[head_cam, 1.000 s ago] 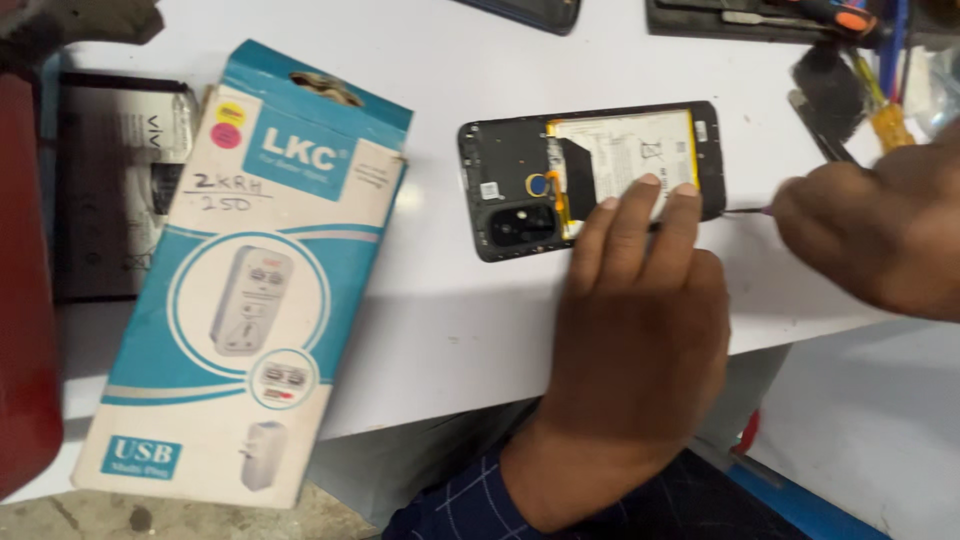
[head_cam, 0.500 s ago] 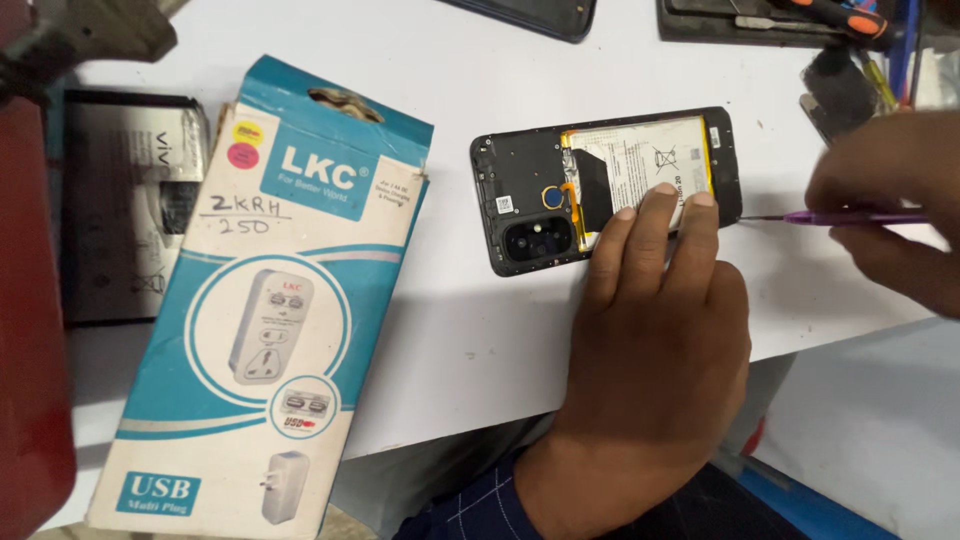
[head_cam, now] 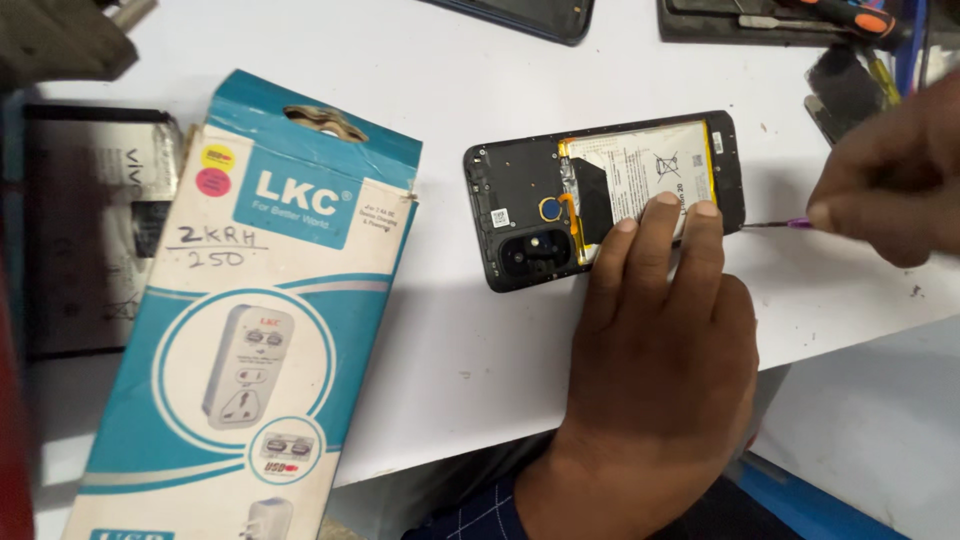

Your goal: The person works on a disassembled smartphone lying on a white workbench, using a purple pry tool to lever around the edges of the swollen battery inside the phone body. They repeatedly pry at different sides, press the battery area with their fingers, and at the end place the back cover onto the phone and press it down with both hands.

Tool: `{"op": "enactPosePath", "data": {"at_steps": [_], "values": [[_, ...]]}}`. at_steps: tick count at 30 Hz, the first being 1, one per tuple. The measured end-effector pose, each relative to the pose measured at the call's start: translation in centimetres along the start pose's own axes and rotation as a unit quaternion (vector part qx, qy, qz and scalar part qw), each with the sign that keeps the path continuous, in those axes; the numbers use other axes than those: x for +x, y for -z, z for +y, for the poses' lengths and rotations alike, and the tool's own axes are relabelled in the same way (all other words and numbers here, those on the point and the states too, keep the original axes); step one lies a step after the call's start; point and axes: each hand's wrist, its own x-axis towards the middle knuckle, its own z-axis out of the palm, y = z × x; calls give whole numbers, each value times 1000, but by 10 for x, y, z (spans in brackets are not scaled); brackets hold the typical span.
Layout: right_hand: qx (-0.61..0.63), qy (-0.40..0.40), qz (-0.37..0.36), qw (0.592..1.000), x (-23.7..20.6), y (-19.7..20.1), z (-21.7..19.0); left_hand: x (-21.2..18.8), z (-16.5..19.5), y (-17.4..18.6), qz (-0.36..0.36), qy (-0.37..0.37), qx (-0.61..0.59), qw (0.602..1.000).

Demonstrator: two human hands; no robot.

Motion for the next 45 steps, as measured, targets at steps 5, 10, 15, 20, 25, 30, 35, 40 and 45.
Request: {"op": "enactPosePath", "data": {"at_steps": [5,10,15,20,25,30,35,40,45], "values": [[126,-225,-88,962,11,21,-7,-3,-1,-2,3,0,-5,1000],[-101,144,73,982,-12,5,-5,-4,-2,-12,7,13,29,999],[-420,313,64,850,-28,-11,-21,-7,-2,-13,-1,14,30,999],[-533,430,53,726,-38,-15,7,-3,0,-6,-4,2,27,1000],[-253,304,141,908,-39,-43,38,7,2,-4,-25,4,37,999],[85,40,45,995,-13,-37,51,8,2,-7,-36,6,46,998],[155,-190,-108,964,17,-11,62,6,3,-6,-29,7,26,999],[145,16,27,989,-14,-27,36,2,0,-5,-29,0,39,999],[-355,236,15,904,-25,-35,1,-2,-3,-7,-22,2,38,999]]}}
